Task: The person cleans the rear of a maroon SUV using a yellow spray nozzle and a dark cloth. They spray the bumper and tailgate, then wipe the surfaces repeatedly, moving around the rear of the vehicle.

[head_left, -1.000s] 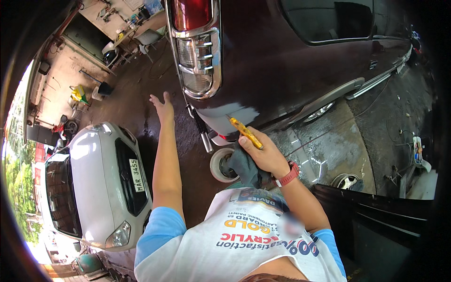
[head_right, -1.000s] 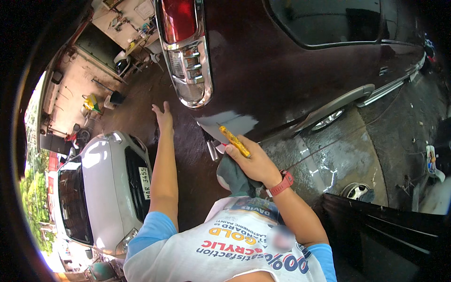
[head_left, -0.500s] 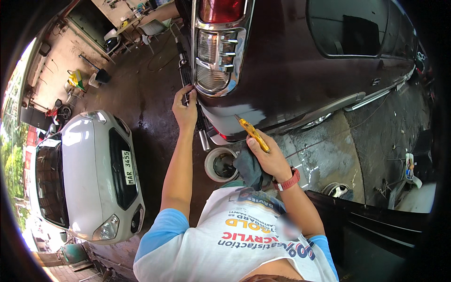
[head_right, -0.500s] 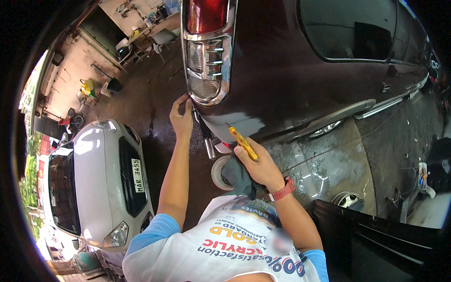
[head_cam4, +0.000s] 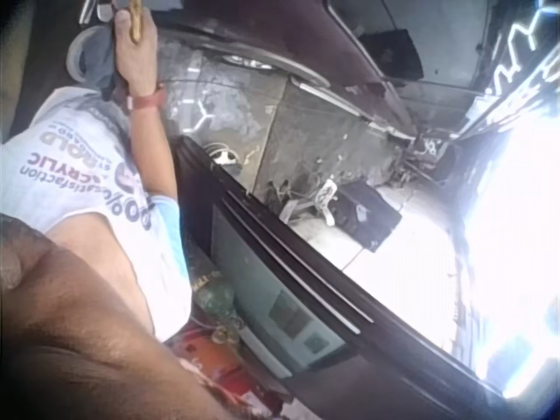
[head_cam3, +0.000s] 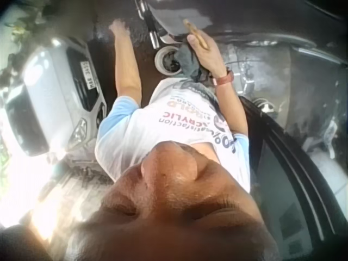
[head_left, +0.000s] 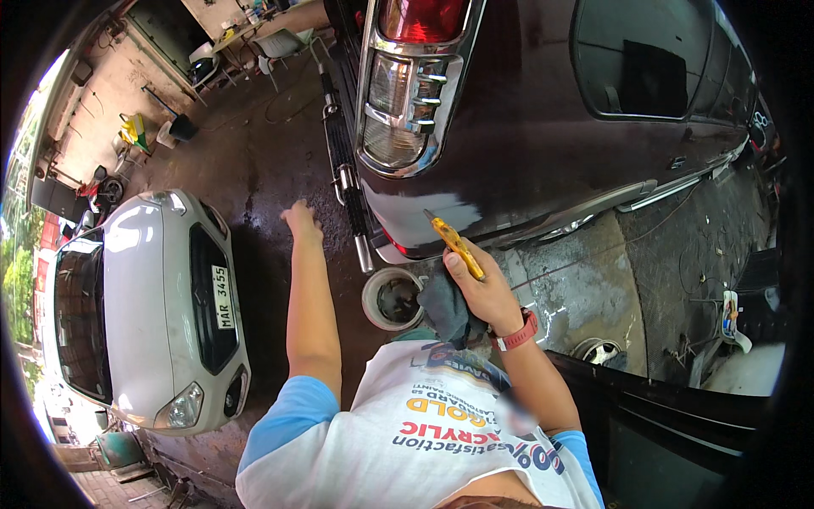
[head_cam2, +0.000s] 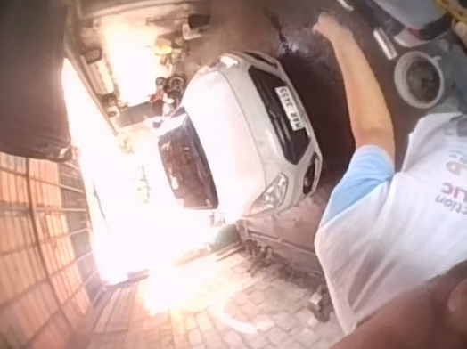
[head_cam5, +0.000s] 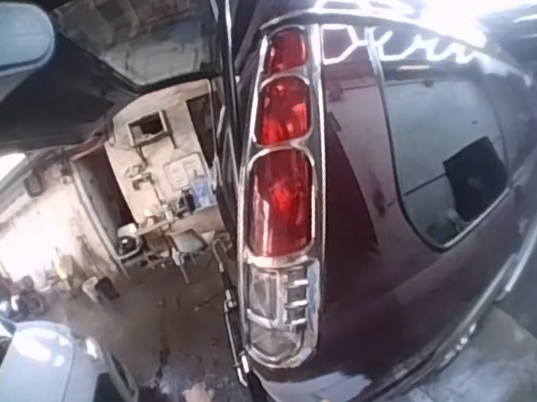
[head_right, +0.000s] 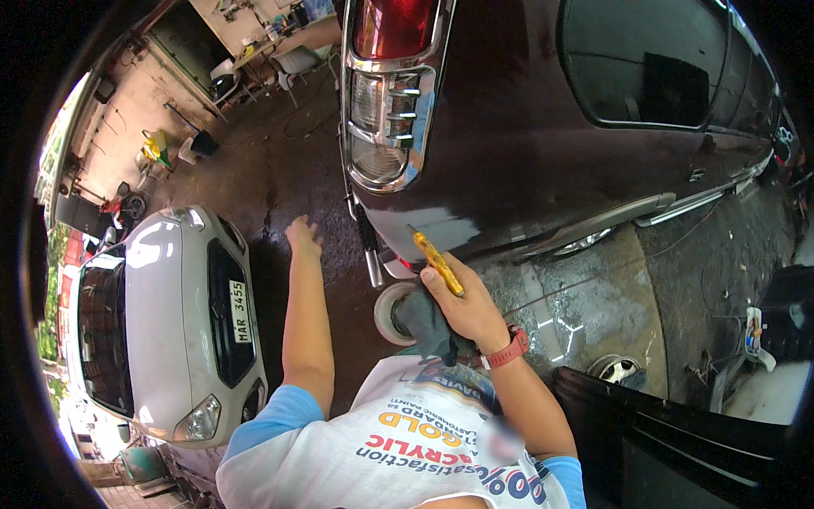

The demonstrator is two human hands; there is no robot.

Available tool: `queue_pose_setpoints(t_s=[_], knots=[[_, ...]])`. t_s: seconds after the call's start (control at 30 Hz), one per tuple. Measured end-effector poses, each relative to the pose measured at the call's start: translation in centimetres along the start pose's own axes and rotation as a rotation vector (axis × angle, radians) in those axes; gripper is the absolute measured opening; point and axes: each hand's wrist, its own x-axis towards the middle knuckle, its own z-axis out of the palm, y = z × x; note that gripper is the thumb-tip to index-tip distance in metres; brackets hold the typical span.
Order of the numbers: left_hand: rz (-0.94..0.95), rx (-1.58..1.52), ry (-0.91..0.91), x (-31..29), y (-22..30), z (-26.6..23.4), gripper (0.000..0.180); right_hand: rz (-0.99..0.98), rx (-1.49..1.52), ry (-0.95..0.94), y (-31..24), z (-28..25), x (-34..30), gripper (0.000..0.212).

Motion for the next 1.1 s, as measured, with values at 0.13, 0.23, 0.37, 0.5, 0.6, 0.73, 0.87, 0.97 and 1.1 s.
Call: queue_pose_setpoints(t_s=[0.13,0.23,0.37,0.5,0.6,0.73,0.87,0.97,1.1], knots=[[0.327,0.228,-0.428,-5.8,-1.4,1.2,0.045,0.042,-0.099,0.087,-0.9,1.1,2.0,0.047],[0.668,0.117,-0.647,-8.4,-2.1,2.3,0.044,0.023,-0.131,0.108,-0.7,3.3,3.7,0.051],[0.760,0.094,-0.724,-11.4,-0.1,4.3,0.043,0.000,-0.210,0.115,-1.1,6.2,5.7,0.055],[0.637,0.016,-0.793,-11.5,0.3,4.7,0.045,-0.009,-0.332,0.126,-0.8,8.2,7.6,0.055],[0.630,0.019,-0.826,-10.9,0.9,4.7,0.046,0.030,-0.402,0.109,-1.4,9.0,8.5,0.051],[0.560,0.011,-0.910,-9.4,1.2,5.6,0.041,-0.017,-0.410,0.125,-1.4,9.8,9.6,0.052],[0.437,-0.059,-1.023,-7.8,1.1,6.4,0.033,-0.042,-0.429,0.122,-1.2,10.2,10.2,0.054],[0.399,-0.017,-1.040,-5.9,1.6,7.0,0.030,-0.054,-0.407,0.139,-1.3,10.7,10.1,0.052],[0.573,0.203,-0.998,-4.6,2.5,7.7,0.024,-0.043,-0.383,0.148,-1.3,10.9,10.0,0.049]])
